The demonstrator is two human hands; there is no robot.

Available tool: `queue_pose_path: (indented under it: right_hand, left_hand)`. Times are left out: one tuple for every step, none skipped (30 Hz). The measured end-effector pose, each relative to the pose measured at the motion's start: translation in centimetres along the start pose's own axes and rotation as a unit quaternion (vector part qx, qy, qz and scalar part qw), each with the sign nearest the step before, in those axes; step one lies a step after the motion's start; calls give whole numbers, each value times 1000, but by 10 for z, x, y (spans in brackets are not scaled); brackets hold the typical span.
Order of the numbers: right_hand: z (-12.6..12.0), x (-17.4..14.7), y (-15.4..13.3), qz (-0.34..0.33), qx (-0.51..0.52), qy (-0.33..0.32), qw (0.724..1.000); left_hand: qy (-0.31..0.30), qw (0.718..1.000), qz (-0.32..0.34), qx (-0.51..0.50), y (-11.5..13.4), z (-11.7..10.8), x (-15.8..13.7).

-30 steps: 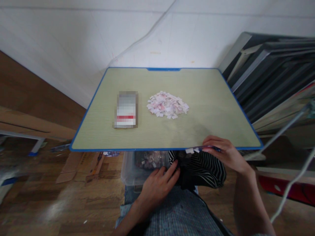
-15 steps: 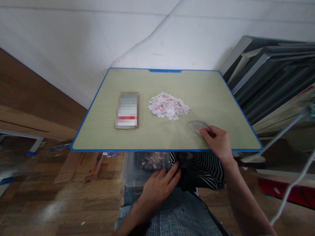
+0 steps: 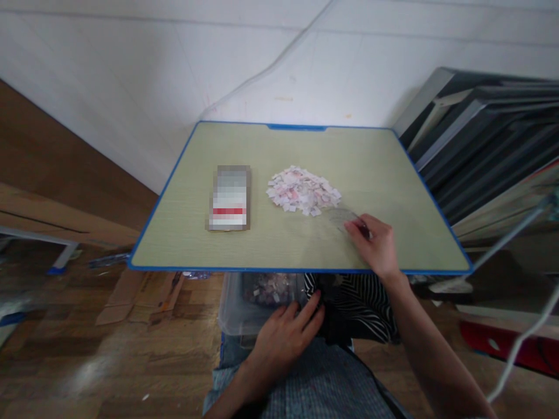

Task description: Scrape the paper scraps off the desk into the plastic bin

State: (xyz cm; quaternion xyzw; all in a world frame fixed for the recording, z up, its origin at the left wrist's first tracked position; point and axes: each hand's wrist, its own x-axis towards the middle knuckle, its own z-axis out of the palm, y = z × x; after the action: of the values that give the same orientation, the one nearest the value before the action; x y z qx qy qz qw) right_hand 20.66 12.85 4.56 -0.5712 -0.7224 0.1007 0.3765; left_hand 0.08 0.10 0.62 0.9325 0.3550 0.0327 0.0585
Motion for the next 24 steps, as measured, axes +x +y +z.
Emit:
queue_pose_path:
  right_hand:
    - [0,1,2,17,-12,25,999]
    - [0,2,4,31,-24,41,998]
    - [0,3,6,38,-35,46,998]
    - [0,5,8,38,-42,43,997]
    - [0,5,10,30,-44,33,998]
    - [0,6,11,16,-40,20,999]
    - [-1,6,11,0,-32,8,999]
    - [-2,6,11,-15,-21,0,1000]
    - [-2,5,10,-24,-9,-1,1000]
    - [-3,5,10,-28,1,5,1000]
    - [-3,5,9,-26,7,16,1000]
    - [-3,5,9,-21,9,26,999]
    - [-3,6,9,-18,7,29,999]
    - [-2,7,9,-18,4,25,1000]
    - [0,9,10,-20,1,16,1000]
    - [1,10,10,-24,-2,2,1000]
    - [2,12,11,-30,-4,-11,999]
    - [3,13,11,-36,-7,-21,999]
    - [3,14,12,-41,-11,-24,999]
    - [3,14,12,-46,-16,-22,999]
    - [2,13,13,-50,-22,-16,998]
    - [1,12,13,-52,-27,-6,998]
    - [-1,11,13,-52,-29,6,998]
    - [-2,10,14,-52,-28,16,998]
  left_hand:
    - [0,1000,0,-1,0,0,0]
    - [2,1000,1,-2,0,0,0]
    - [4,1000,1,-1,0,0,0]
    - [6,1000,1,0,0,1,0]
    - [8,1000,3,1,0,2,0]
    - [9,1000,2,4,0,3,0]
    - [9,1000,1,7,1,3,-1]
    - [7,1000,0,9,1,4,-1]
    - [6,1000,-1,11,1,4,-1]
    - [5,1000,-2,11,1,4,-1]
    - [3,1000,-3,10,2,4,-1]
    - [2,1000,-2,8,2,4,-1]
    - [1,1000,-1,7,2,4,-1]
    - [1,1000,-1,7,2,4,-1]
    - [2,1000,0,8,2,4,-1]
    - [3,1000,1,10,2,3,-1]
    - [5,1000,1,12,2,3,-1]
    - [6,1000,2,13,1,3,-1]
    - [6,1000,2,14,1,3,-1]
    - [5,1000,2,15,1,2,0]
    - [4,1000,2,16,1,2,0]
    - [2,1000,3,17,1,2,0]
    - [0,1000,3,19,1,2,0]
    - [-1,1000,2,20,1,2,0]
